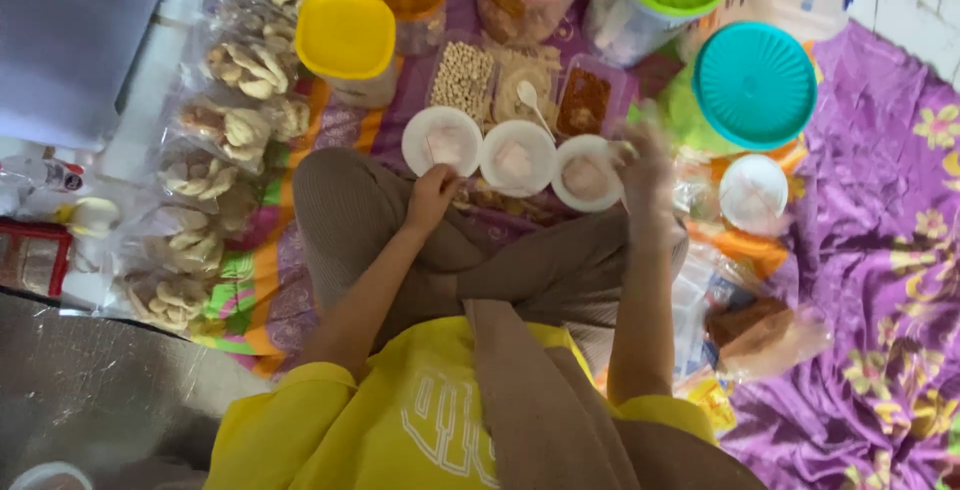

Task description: The person sits on a mat and packs small portions of snacks into clear plastic bags. They open a bag, scoop items from bowls and containers, place them inside, and set the filled bag aside. The process repeats with multiple bags.

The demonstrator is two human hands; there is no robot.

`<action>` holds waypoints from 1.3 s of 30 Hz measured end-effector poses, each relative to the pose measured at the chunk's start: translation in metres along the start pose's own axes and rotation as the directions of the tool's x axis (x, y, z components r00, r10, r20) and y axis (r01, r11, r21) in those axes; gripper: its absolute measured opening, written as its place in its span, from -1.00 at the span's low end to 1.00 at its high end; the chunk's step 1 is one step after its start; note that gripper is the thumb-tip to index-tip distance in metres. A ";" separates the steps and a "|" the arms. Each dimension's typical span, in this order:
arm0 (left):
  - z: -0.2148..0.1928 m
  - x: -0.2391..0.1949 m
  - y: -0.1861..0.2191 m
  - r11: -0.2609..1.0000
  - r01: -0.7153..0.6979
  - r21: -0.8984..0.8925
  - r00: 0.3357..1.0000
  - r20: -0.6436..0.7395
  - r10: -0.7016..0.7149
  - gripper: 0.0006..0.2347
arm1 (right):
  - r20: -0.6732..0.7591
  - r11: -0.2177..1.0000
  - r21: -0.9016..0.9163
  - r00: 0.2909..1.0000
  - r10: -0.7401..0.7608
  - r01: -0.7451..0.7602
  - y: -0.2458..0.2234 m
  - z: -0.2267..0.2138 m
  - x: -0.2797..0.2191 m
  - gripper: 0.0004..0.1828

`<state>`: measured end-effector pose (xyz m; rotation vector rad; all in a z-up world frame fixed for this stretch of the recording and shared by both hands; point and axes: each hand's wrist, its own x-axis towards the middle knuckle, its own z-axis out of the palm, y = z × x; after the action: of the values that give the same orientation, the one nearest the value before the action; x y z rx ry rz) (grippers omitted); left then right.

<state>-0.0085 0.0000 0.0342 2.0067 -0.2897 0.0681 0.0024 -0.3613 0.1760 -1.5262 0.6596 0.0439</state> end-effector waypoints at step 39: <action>-0.079 0.034 -0.024 0.975 -0.065 0.213 0.983 -0.155 0.100 -0.93 | 0.064 0.189 0.982 0.951 -0.301 -0.006 0.064 -0.044 0.047 -0.45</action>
<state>0.0367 0.0742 0.0542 2.1794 -0.2685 0.3280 -0.0021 -0.4144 0.1021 -0.2388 0.1760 -0.3062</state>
